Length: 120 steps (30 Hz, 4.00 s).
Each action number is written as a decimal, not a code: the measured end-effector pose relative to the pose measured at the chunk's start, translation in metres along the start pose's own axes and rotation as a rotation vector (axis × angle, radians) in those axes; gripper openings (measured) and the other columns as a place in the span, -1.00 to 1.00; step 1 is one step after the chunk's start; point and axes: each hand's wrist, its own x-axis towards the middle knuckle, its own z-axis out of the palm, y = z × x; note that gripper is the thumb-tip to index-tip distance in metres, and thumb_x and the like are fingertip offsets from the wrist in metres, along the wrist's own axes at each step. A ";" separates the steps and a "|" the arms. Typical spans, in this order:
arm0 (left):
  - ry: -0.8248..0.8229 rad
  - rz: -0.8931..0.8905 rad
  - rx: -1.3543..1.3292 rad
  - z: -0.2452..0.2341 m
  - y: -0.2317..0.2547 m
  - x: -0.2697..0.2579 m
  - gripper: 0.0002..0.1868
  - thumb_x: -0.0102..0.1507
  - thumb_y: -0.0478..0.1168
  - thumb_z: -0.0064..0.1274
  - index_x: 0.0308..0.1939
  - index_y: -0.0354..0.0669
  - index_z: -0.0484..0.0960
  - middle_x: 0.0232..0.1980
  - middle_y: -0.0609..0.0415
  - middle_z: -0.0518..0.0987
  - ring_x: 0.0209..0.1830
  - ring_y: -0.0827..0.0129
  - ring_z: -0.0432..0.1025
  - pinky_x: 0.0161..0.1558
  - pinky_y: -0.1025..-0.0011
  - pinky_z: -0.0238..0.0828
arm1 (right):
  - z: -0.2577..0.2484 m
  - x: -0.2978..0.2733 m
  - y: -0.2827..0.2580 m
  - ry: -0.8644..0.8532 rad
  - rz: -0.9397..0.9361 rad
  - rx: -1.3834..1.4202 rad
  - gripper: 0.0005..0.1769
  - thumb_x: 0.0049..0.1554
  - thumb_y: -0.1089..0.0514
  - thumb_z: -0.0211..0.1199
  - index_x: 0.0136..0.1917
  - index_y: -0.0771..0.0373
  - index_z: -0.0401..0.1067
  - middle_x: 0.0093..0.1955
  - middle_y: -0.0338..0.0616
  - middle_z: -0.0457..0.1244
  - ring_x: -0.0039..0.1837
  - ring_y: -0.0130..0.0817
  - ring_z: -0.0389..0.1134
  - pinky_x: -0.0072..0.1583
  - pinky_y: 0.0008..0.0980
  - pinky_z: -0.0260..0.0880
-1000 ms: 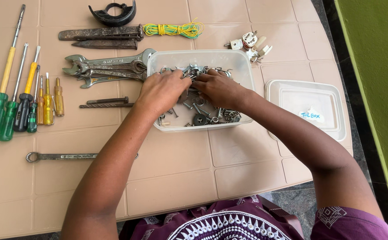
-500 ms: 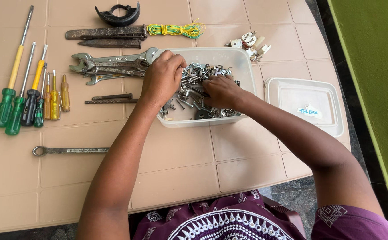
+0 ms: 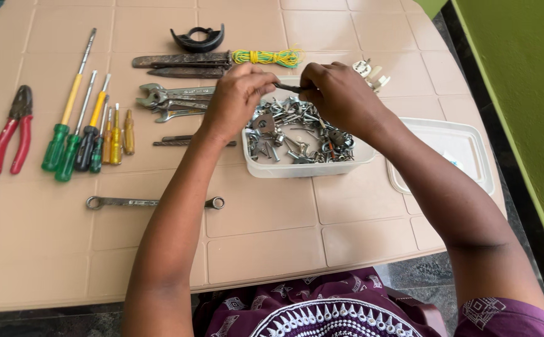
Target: The person opens a plastic toolbox and removes various tools and hardware items one by one, placing them on the table. The items include screwdrivers, pliers, a hammer, a knife, a wrench, and electrical plugs. The person arranges the tools in rows on the table.
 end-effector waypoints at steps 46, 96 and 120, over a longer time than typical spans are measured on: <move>-0.538 -0.220 0.910 0.087 -0.030 -0.008 -0.87 0.16 -0.36 0.16 -0.23 -0.19 0.75 -0.12 -0.13 0.69 -0.02 0.00 0.57 -0.10 0.13 0.60 | 0.107 -0.005 0.055 -0.220 -0.102 0.195 -0.83 0.14 0.17 0.28 0.00 0.21 0.58 -0.07 0.00 0.42 -0.04 0.05 0.44 0.05 -0.07 0.42; 0.025 -0.428 0.687 -0.071 -0.228 0.081 -0.87 0.24 -0.32 0.14 -0.22 -0.07 0.80 -0.11 -0.02 0.63 -0.08 0.11 0.53 -0.03 0.17 0.49 | 0.190 0.262 0.024 0.083 -0.069 -0.060 -0.90 0.18 0.18 0.23 -0.10 0.18 0.55 -0.04 -0.09 0.41 0.11 -0.01 0.41 0.15 -0.01 0.39; -0.526 -0.677 0.308 -0.115 0.043 -0.139 -0.45 0.03 -0.15 0.37 0.12 0.03 0.67 0.18 0.13 0.57 0.25 0.23 0.35 0.27 0.25 0.27 | 0.036 0.033 -0.024 -0.204 -0.357 0.377 -0.79 0.23 0.27 0.26 0.15 0.22 0.54 0.11 -0.09 0.42 0.05 -0.20 0.48 0.03 -0.28 0.53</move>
